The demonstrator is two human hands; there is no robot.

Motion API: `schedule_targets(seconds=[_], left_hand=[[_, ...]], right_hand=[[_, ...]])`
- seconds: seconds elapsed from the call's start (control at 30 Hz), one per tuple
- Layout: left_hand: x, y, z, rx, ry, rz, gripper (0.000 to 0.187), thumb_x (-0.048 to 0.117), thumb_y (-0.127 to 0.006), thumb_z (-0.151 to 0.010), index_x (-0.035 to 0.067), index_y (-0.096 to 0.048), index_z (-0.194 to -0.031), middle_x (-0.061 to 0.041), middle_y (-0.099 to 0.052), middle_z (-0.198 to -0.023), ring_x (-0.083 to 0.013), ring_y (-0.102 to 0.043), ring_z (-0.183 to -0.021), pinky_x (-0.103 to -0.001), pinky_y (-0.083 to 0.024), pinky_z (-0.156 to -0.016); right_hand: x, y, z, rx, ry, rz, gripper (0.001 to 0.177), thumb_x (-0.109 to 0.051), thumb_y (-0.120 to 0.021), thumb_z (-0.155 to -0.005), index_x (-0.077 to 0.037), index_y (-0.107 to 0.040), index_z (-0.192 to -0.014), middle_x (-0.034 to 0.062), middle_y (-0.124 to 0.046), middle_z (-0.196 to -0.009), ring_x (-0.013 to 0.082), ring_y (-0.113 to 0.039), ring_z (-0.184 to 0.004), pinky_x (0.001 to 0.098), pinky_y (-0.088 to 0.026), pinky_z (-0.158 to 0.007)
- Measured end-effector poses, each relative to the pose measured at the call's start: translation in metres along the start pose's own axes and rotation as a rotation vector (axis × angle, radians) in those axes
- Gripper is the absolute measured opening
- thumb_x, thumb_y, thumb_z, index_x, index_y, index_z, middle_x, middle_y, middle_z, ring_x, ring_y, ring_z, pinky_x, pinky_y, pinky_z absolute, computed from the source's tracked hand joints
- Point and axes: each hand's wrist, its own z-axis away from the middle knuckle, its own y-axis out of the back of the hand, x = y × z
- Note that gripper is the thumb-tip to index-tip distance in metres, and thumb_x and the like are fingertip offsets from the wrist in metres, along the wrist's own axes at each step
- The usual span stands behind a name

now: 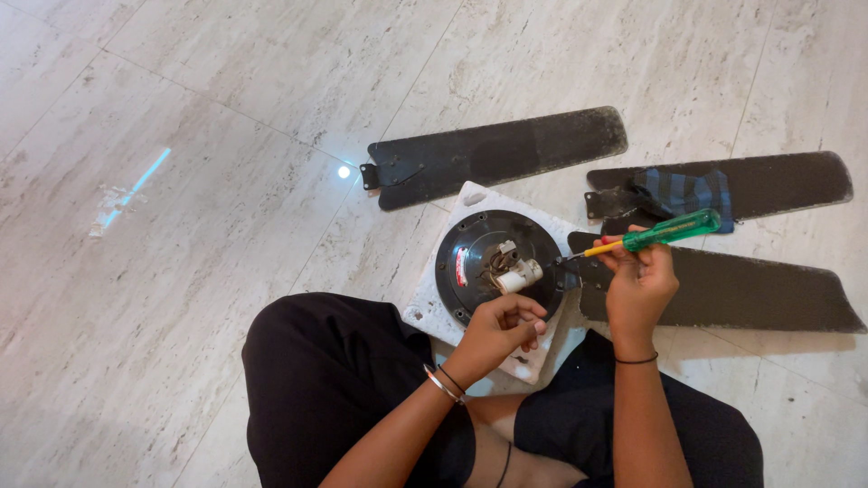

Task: The person sits on the floor and assembles an electric fan. They use a screwdriver to attach fan blades to the motor housing, then wipe one blade with a cloth before securing it.

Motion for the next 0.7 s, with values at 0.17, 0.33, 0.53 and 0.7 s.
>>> schedule_targets(seconds=[0.17,0.33,0.53,0.7], left_hand=[[0.0,0.0,-0.001,-0.007,0.0,0.017,0.022,0.005,-0.072,-0.094,-0.004,-0.066,-0.113,-0.005,-0.069,-0.092,-0.0099,-0.066,-0.072,-0.025,-0.055,-0.064],[0.0,0.0,-0.001,-0.003,0.018,0.003,0.022,0.004,-0.072,-0.094,-0.004,-0.066,-0.113,-0.006,-0.069,-0.092,-0.0095,-0.065,-0.072,-0.025,-0.055,-0.064],[0.0,0.0,-0.001,-0.003,0.013,-0.005,0.022,0.004,-0.072,-0.093,-0.004,-0.066,-0.113,-0.005,-0.07,-0.092,-0.0094,-0.066,-0.072,-0.025,-0.055,-0.064],[0.0,0.0,0.0,-0.004,0.012,-0.028,0.022,0.005,-0.072,-0.094,-0.004,-0.067,-0.113,-0.006,-0.069,-0.091,-0.0093,-0.065,-0.072,-0.025,-0.055,-0.064]], right_hand=[[-0.003,0.001,0.0,-0.004,-0.018,0.008,0.025,0.003,-0.055,-0.108,0.011,-0.051,-0.131,0.0215,-0.069,-0.112,0.0292,-0.073,-0.104,0.0411,-0.065,-0.094],[-0.009,0.0,0.0,-0.007,-0.009,0.036,0.025,0.003,-0.056,-0.108,0.011,-0.051,-0.131,0.0211,-0.069,-0.111,0.029,-0.074,-0.105,0.0404,-0.065,-0.094],[-0.009,0.001,-0.001,-0.011,-0.003,0.028,0.025,0.002,-0.057,-0.108,0.011,-0.05,-0.131,0.0203,-0.069,-0.111,0.0284,-0.074,-0.104,0.0404,-0.065,-0.094],[-0.002,0.001,-0.001,0.001,-0.024,-0.039,0.026,0.002,-0.058,-0.109,0.011,-0.049,-0.132,0.0197,-0.068,-0.11,0.0285,-0.072,-0.106,0.0416,-0.061,-0.094]])
